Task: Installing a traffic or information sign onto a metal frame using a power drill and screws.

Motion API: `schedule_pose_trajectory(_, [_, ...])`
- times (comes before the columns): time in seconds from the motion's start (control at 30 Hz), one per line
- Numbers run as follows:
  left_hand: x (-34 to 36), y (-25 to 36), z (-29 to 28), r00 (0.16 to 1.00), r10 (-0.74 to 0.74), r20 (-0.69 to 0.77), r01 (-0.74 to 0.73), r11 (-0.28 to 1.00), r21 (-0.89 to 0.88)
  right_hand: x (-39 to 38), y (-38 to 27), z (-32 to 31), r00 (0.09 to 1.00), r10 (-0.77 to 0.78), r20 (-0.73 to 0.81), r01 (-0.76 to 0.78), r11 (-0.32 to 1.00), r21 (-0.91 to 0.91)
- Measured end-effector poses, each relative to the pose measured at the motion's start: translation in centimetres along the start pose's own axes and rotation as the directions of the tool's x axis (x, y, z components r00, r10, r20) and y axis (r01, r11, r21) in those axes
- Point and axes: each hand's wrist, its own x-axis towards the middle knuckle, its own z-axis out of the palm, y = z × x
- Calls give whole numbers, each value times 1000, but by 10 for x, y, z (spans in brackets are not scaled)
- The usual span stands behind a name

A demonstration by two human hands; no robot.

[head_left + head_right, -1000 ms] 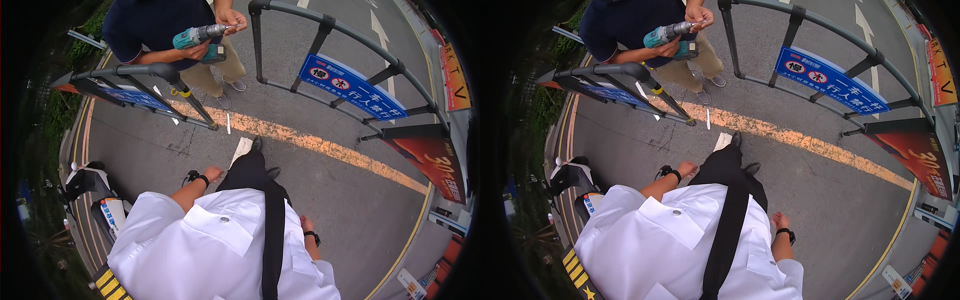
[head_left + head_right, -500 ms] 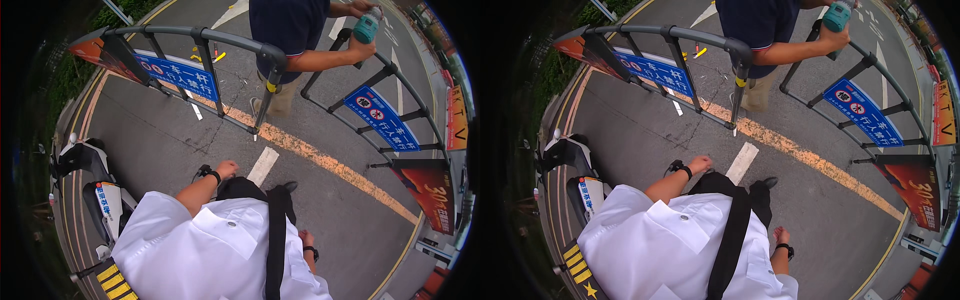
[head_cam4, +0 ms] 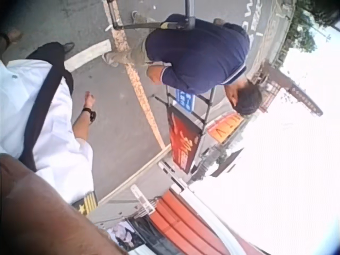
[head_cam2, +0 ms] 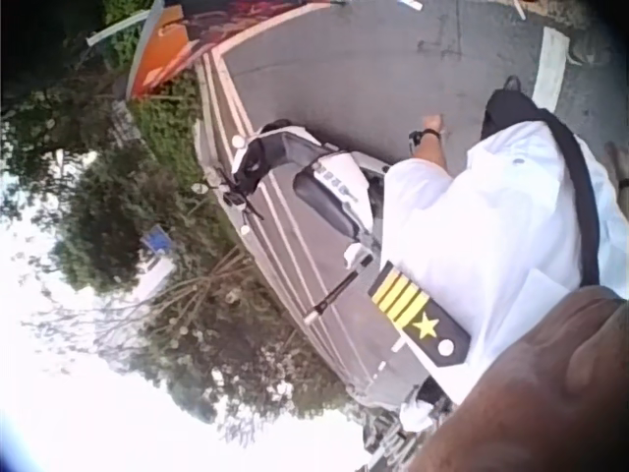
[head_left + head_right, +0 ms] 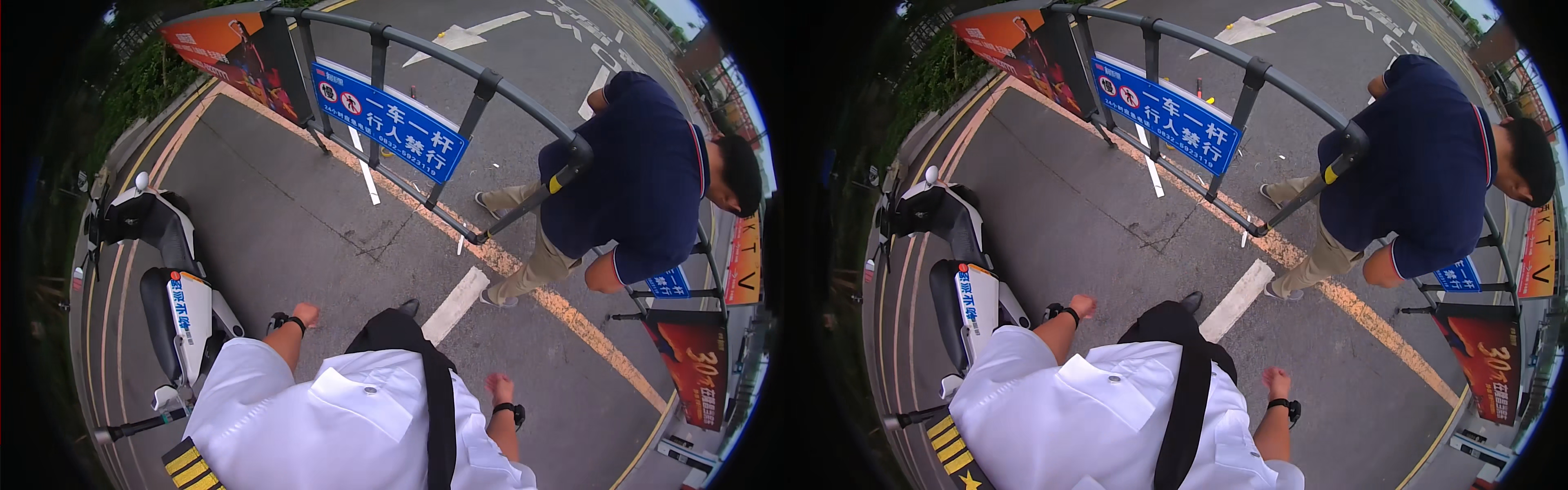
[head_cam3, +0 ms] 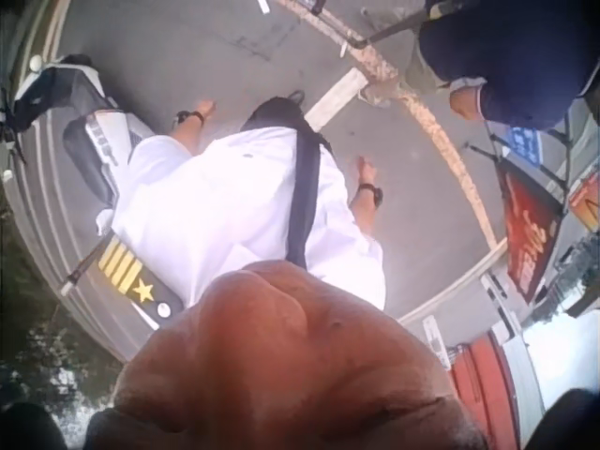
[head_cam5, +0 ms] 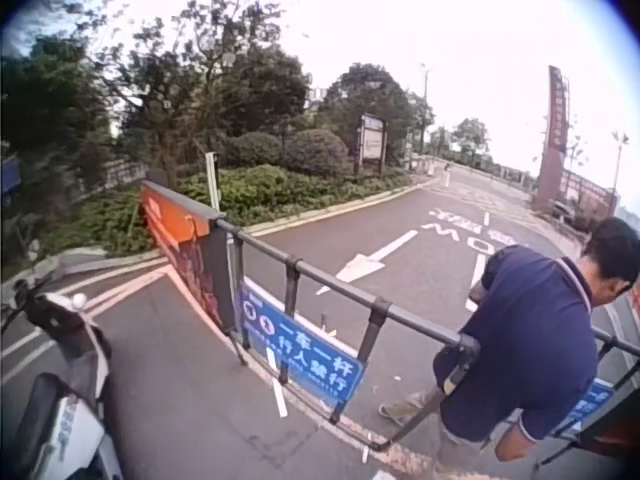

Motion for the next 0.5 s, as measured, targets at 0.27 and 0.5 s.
schedule_pose_trajectory(0.27, [-70, -91, 2, 988, 27, 150, -29, 1000, 10, -20, 61, 38, 996, 8, 87, 4, 991, -135])
schedule_pose_trajectory(0.5, [-97, -186, -71, 985, 92, 146, -93, 996, -2, -51, 160, 85, 982, 39, 183, -19, 994, -108])
